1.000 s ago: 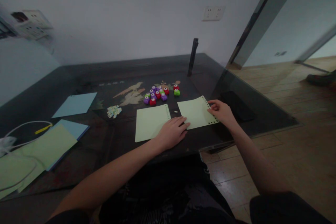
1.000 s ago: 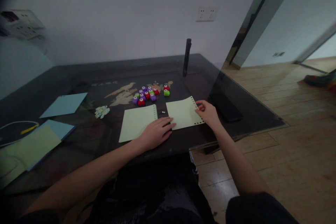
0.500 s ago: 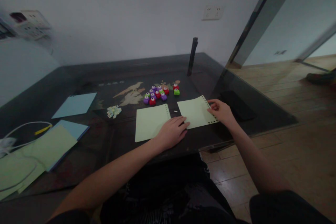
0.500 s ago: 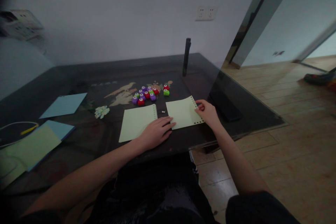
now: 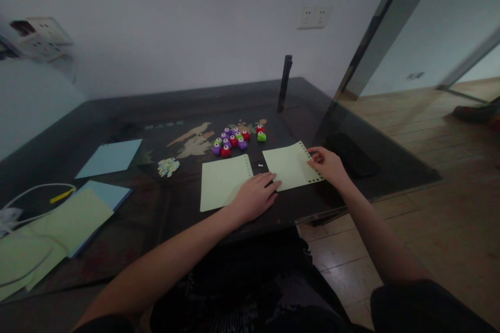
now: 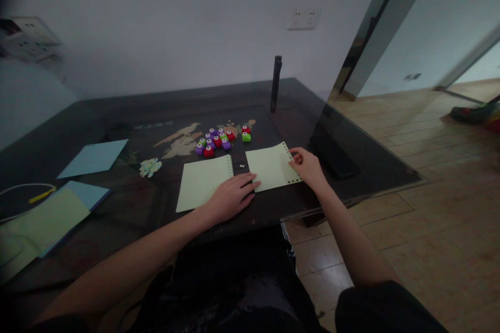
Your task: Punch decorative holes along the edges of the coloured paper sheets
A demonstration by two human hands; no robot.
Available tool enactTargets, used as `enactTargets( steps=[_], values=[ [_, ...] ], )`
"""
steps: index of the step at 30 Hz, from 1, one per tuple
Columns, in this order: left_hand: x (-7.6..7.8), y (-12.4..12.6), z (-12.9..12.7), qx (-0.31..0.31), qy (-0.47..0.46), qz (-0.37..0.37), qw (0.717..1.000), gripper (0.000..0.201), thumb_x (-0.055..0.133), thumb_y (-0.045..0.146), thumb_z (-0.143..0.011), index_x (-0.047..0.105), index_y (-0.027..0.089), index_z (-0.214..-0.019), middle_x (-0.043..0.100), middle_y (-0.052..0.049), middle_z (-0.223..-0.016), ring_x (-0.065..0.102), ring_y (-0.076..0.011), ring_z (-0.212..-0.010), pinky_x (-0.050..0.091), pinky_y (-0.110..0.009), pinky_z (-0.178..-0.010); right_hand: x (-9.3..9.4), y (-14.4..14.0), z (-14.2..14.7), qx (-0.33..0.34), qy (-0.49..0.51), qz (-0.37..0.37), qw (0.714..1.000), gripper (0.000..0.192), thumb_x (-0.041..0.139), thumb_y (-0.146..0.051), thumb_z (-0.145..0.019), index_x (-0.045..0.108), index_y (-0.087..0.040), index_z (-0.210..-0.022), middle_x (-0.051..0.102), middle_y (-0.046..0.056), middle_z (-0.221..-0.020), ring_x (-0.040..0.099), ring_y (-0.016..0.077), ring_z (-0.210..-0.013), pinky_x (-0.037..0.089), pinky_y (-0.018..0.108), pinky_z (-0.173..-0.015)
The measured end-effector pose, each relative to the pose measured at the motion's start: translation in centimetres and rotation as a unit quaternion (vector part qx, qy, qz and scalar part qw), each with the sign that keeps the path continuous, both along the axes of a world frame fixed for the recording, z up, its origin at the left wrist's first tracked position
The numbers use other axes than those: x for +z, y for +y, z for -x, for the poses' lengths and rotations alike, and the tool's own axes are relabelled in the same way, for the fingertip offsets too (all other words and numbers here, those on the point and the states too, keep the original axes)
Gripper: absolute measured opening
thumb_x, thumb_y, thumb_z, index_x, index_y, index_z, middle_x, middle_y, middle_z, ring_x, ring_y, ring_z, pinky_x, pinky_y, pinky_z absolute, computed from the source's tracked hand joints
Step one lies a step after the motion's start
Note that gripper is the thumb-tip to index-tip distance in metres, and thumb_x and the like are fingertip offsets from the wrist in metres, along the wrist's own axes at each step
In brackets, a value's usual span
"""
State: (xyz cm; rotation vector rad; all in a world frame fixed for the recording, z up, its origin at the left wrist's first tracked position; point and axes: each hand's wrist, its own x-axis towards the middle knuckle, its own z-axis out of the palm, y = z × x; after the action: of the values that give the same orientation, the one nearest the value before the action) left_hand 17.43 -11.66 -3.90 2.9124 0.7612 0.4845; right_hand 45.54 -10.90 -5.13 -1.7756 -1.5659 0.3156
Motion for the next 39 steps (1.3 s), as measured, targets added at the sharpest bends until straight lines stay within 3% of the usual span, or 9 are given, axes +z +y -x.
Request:
enactTargets(
  steps=[27, 33, 36, 39],
  values=[
    [-0.2, 0.1, 0.0, 0.0, -0.003, -0.011, 1.0, 0.035, 0.047, 0.026, -0.09, 0.056, 0.016, -0.122, 0.056, -0.012, -0.131, 0.051, -0.0229, -0.121, 0.043, -0.039, -0.102, 0.2, -0.1, 0.2, 0.005, -0.013, 0.008, 1.0, 0.028, 0.06, -0.021, -0.068, 0.065, -0.018, -0.095, 0.059, 0.001, -0.07, 0.054, 0.0156, -0.062, 0.046, 0.029, -0.064],
    [-0.2, 0.0, 0.0, -0.001, 0.002, 0.003, 1.0, 0.035, 0.046, 0.026, -0.091, 0.055, 0.016, -0.123, 0.055, -0.012, -0.131, 0.05, -0.0239, -0.122, 0.042, -0.04, -0.102, 0.0, -0.2, 0.3, 0.023, -0.084, -0.02, 0.996, 0.028, 0.058, -0.02, -0.069, 0.067, -0.016, -0.096, 0.056, 0.006, -0.083, 0.052, 0.0157, -0.063, 0.046, 0.032, -0.067],
    [0.2, -0.1, -0.1, 0.008, -0.004, 0.03, 1.0, 0.037, 0.049, 0.025, -0.089, 0.053, 0.017, -0.125, 0.052, -0.013, -0.133, 0.049, -0.0243, -0.122, 0.042, -0.041, -0.101, -0.1, -0.3, 0.4, 0.02, -0.115, -0.042, 0.992, 0.029, 0.06, -0.021, -0.07, 0.068, -0.016, -0.097, 0.056, 0.009, -0.096, 0.055, 0.0191, -0.073, 0.046, 0.036, -0.076],
    [1.6, 0.0, 0.1, 0.013, -0.043, 0.05, 0.998, 0.046, 0.055, 0.027, -0.086, 0.046, 0.02, -0.13, 0.047, -0.013, -0.136, 0.045, -0.0252, -0.124, 0.041, -0.043, -0.101, 0.6, -0.5, 0.9, 0.004, -0.12, -0.081, 0.989, 0.025, 0.06, -0.024, -0.073, 0.069, -0.017, -0.095, 0.057, 0.01, -0.095, 0.055, 0.0244, -0.088, 0.044, 0.039, -0.084]
  ],
)
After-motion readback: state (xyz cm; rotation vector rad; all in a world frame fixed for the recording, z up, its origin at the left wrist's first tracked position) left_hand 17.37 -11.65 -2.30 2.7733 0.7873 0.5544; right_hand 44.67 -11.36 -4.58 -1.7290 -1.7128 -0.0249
